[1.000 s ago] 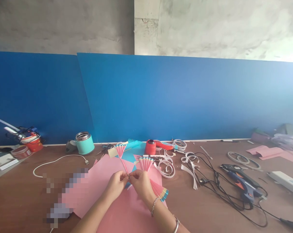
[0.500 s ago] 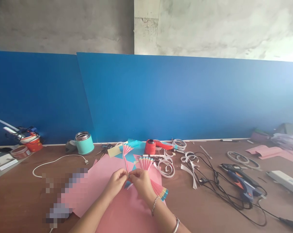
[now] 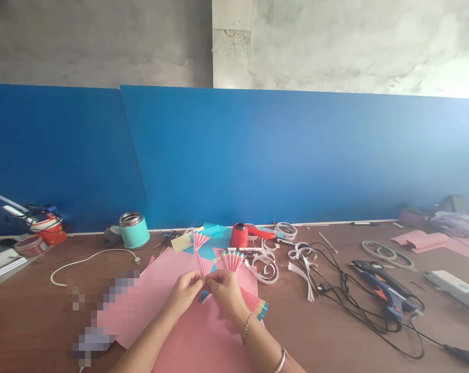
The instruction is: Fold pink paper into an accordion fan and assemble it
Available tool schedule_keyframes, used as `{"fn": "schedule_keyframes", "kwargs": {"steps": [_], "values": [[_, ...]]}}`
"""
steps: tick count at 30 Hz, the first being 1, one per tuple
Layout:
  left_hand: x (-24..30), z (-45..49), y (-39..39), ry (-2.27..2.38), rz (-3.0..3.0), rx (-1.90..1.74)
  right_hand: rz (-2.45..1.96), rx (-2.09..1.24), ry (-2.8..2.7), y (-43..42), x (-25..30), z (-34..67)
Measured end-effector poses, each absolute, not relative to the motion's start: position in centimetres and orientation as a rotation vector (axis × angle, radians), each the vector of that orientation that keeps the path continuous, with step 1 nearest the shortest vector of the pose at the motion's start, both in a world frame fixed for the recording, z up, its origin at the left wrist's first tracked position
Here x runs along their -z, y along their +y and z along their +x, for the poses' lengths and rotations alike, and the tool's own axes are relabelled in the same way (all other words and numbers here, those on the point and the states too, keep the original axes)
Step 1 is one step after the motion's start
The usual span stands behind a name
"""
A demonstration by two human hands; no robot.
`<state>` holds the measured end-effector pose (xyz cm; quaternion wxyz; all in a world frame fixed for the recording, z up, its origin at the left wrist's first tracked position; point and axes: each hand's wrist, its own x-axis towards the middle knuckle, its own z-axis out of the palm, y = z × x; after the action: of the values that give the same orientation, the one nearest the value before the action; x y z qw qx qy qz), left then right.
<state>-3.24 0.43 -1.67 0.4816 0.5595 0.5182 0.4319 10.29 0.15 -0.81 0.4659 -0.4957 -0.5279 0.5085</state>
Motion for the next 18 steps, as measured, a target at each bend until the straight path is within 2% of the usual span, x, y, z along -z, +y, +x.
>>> {"fn": "schedule_keyframes", "kwargs": {"steps": [18], "values": [[1.79, -3.09, 0.57, 1.281, 1.328, -1.119, -1.238, -1.153, -1.415, -0.07, 0.68, 10.12]]}}
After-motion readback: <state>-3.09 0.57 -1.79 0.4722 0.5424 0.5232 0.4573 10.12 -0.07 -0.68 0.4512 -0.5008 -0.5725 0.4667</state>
